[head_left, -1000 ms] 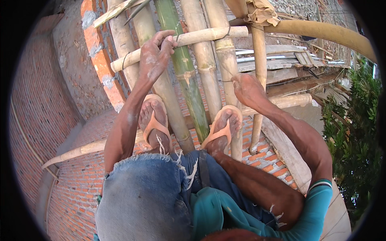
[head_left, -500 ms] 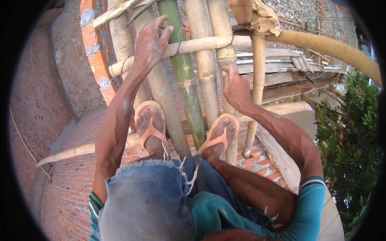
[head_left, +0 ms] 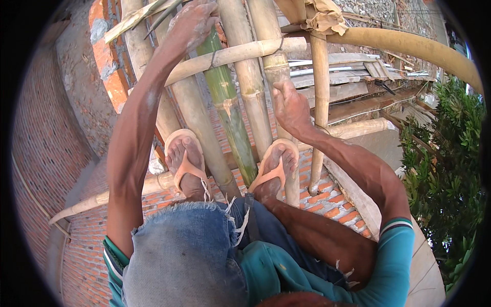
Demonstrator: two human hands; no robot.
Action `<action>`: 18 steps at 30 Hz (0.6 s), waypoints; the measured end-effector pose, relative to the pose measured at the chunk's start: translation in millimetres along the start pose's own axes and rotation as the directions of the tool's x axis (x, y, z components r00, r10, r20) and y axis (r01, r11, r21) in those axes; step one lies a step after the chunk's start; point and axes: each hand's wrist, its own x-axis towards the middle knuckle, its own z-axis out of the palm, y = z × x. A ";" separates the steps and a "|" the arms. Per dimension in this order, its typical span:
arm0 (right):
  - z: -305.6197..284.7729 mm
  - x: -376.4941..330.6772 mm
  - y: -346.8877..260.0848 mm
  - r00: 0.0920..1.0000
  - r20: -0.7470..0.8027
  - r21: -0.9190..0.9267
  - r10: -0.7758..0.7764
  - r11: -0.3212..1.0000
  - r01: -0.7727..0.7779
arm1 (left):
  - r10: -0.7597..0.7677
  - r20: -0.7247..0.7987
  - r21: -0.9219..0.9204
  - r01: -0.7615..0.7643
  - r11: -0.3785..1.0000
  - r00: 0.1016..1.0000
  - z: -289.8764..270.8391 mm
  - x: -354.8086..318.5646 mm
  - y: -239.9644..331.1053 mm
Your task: The person is assembling a bamboo scaffolding structure by tying bamboo poles together using wire and a hammer. They secure the poles by wrapping wire around them and hammering the wire to tighten the connections.
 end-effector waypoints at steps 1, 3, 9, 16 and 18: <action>-4.4 1.7 -5.4 0.999 0.007 -0.012 0.033 0.999 -0.033 | 0.068 -0.060 -0.057 -0.072 0.996 0.996 -1.0 -5.7 4.4; -17.8 8.9 -17.7 0.986 0.064 -0.050 0.156 0.987 -0.153 | 0.090 -0.088 -0.184 -0.105 0.977 0.992 -1.7 -22.1 15.6; -49.3 54.5 -49.7 0.921 0.247 0.252 0.302 0.898 -0.362 | 0.039 -0.129 -0.358 -0.083 0.930 0.991 19.0 -50.3 58.7; -47.0 55.8 -70.9 0.895 0.253 0.437 0.367 0.782 -0.444 | 0.079 -0.346 -0.326 -0.199 0.924 0.935 43.3 -56.0 75.9; -45.9 52.2 -69.6 0.908 0.259 0.403 0.330 0.817 -0.413 | 0.105 -0.382 -0.319 -0.237 0.918 0.918 42.6 -53.8 73.5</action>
